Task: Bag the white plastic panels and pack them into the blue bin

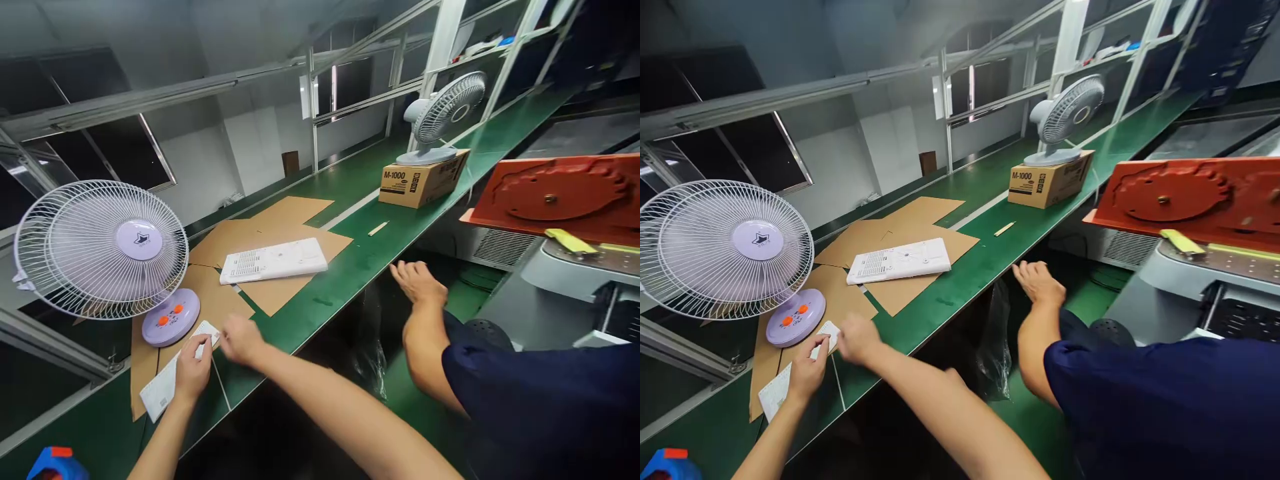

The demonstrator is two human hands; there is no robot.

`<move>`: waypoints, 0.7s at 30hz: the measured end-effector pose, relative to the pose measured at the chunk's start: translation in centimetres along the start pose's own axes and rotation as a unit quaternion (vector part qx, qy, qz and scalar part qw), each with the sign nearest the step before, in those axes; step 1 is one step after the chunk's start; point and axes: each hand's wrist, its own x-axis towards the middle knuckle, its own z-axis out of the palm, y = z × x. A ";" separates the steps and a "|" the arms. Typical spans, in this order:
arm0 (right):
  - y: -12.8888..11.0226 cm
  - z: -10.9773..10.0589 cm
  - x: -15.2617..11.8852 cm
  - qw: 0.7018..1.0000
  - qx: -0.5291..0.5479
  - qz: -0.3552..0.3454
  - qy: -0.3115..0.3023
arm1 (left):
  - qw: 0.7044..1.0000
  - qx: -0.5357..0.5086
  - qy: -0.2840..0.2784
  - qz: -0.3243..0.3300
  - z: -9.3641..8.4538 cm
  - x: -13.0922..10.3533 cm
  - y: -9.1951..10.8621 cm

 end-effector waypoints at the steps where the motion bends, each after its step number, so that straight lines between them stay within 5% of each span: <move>1: -0.4 2.4 0.6 1.000 -0.007 0.001 0.005 | 1.000 0.008 -0.007 -0.014 0.2 -1.0 -0.7; 4: 1.8 3.6 4.9 0.993 -0.045 0.069 0.082 | 0.998 0.039 -0.030 -0.030 1.3 -4.1 -2.4; 8: 8.2 -3.5 11.8 0.943 -0.071 0.245 0.213 | 0.995 0.073 -0.060 0.021 3.0 -6.7 -3.1; 12: 12.8 -8.3 15.4 0.904 -0.011 0.376 0.204 | 0.992 0.092 -0.072 0.052 3.4 -6.9 -2.3; 17: 15.2 -8.0 16.2 0.888 0.071 0.428 0.155 | 0.993 0.081 -0.073 0.048 3.0 -6.4 -1.4; 21: 14.2 -6.1 14.7 0.871 0.163 0.447 0.121 | 0.993 0.077 -0.074 0.042 3.0 -6.5 -1.2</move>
